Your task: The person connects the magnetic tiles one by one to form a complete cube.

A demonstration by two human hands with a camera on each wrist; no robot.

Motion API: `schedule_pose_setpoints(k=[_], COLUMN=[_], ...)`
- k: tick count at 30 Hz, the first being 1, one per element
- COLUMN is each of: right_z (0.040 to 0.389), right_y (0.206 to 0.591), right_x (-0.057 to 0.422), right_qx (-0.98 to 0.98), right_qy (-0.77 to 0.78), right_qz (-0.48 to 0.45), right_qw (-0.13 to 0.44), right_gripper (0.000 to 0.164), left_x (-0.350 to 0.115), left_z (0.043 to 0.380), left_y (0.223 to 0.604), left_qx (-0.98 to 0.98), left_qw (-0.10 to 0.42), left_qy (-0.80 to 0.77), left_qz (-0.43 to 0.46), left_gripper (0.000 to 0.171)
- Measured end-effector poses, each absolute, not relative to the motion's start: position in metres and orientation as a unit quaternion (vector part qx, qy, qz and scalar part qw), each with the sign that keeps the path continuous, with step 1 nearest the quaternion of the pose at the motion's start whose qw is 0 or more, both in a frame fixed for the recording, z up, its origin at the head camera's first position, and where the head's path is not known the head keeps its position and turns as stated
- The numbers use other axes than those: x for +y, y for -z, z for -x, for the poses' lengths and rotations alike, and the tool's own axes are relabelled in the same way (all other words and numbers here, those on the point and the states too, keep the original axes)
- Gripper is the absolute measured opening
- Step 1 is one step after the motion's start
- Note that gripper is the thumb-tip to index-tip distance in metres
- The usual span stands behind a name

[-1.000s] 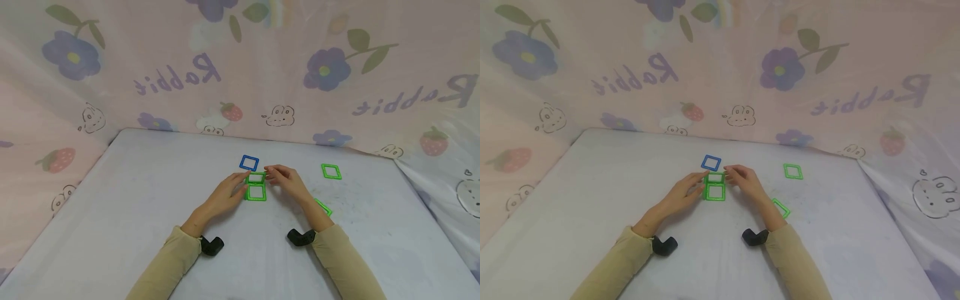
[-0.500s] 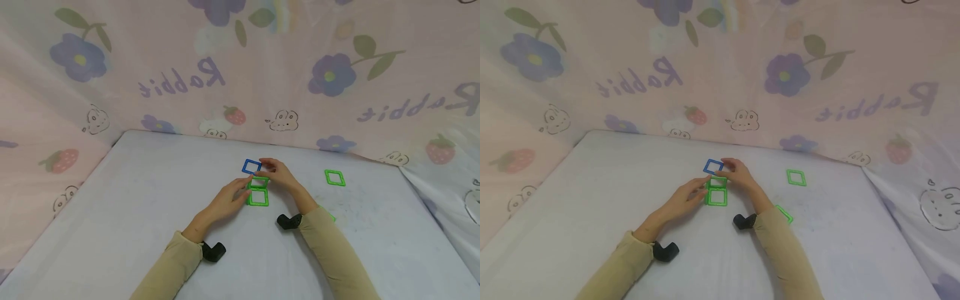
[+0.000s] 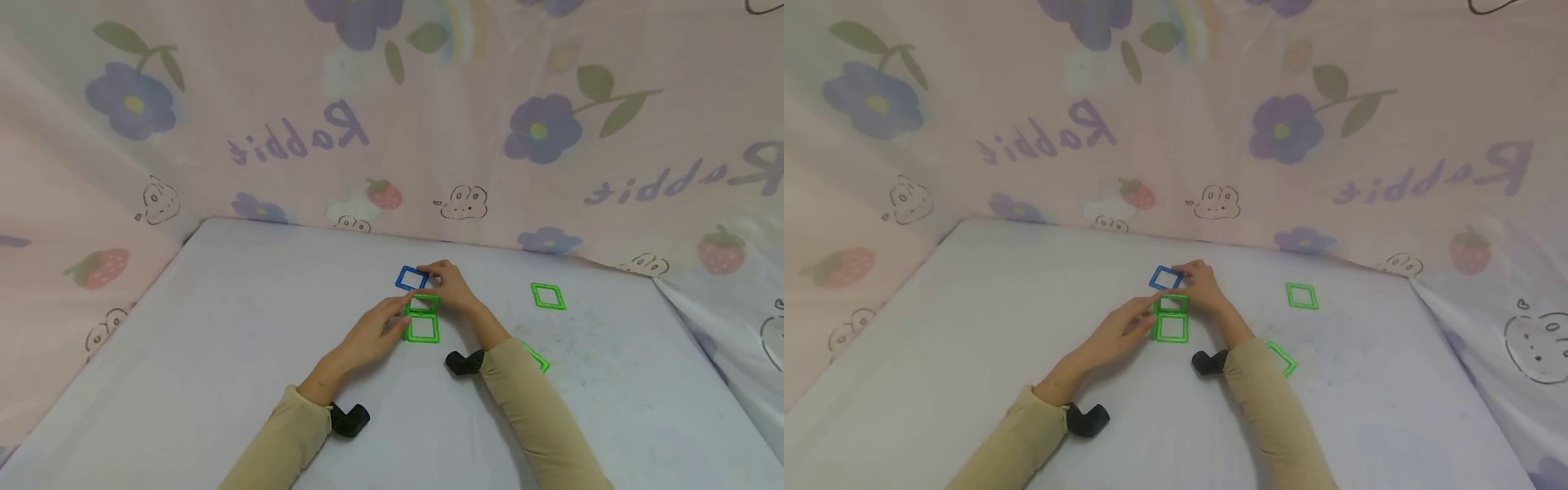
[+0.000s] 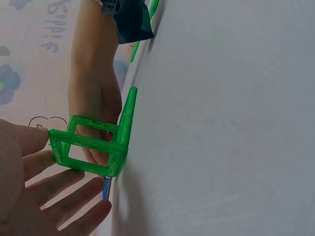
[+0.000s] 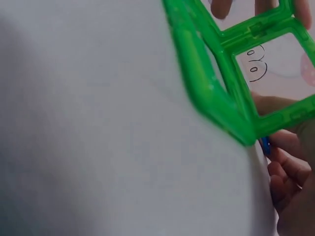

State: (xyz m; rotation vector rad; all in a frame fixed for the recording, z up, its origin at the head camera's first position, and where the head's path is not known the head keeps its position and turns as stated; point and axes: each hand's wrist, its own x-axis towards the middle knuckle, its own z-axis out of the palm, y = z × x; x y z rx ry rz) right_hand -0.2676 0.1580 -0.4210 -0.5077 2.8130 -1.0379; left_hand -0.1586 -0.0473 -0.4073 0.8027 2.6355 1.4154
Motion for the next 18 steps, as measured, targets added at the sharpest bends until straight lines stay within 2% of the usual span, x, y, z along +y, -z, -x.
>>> schedule_pose_setpoints(k=[10,18], right_z=[0.259,0.246], right_y=[0.412,0.41], right_x=[0.169,0.185], right_qx=[0.919,0.912], right_qy=[0.37,0.398], right_qz=[0.132,0.095], right_qw=[0.033,0.038], right_gripper=[0.054,0.054], left_x=[-0.048,-0.047], left_z=[0.162,0.159], left_y=[0.404,0.405], left_qx=[0.859,0.864], left_qw=[0.011,0.032], left_qy=[-0.442,-0.437], left_qz=[-0.258,-0.246], left_gripper=[0.05,0.05])
